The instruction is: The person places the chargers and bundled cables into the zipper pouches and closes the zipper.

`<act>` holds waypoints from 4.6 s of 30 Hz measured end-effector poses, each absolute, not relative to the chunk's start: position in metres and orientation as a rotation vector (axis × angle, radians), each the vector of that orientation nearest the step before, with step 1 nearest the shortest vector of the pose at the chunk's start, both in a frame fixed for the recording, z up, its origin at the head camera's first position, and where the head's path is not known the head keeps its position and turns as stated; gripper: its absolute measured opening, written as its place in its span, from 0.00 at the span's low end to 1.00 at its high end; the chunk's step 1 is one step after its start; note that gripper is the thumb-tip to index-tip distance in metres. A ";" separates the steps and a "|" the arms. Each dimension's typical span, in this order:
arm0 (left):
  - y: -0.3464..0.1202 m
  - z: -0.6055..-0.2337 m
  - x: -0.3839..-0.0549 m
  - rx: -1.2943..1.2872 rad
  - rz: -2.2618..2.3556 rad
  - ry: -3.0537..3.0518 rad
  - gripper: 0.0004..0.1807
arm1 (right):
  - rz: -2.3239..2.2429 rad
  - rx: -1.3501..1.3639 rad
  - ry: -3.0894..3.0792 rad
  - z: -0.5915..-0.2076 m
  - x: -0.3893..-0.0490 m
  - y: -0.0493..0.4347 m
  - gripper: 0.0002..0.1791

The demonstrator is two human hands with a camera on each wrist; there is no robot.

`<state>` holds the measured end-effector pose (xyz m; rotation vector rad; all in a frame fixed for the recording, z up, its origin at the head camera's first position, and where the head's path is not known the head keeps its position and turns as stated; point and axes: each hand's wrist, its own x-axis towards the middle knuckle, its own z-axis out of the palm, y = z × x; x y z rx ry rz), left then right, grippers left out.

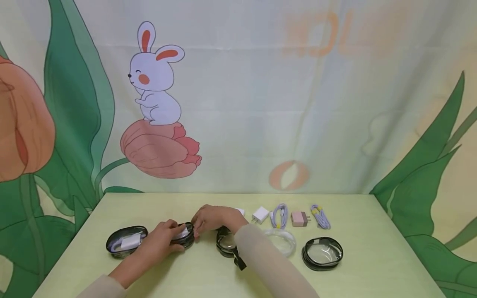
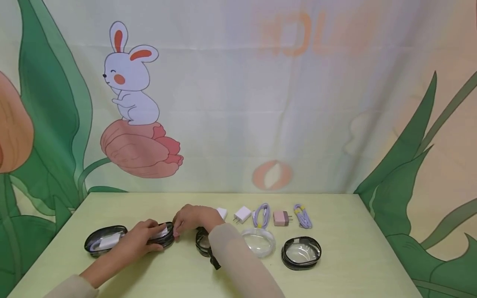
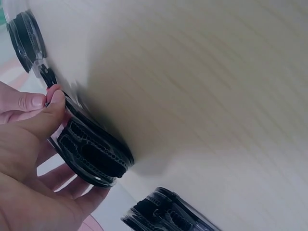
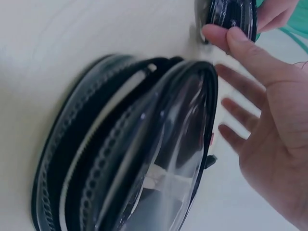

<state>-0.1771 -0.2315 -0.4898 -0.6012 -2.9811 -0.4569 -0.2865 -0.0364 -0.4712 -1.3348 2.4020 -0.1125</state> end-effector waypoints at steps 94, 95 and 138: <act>-0.208 -0.491 -0.165 -0.247 -0.168 -2.976 0.39 | -0.106 -1.304 2.523 -0.481 -0.289 -0.045 0.09; -0.207 -0.492 -0.166 -0.240 -0.142 -2.969 0.38 | -0.097 -1.314 2.525 -0.481 -0.288 -0.045 0.09; -0.219 -0.492 -0.161 -0.793 -0.385 -2.852 0.21 | -0.092 -1.434 2.561 -0.483 -0.293 -0.031 0.09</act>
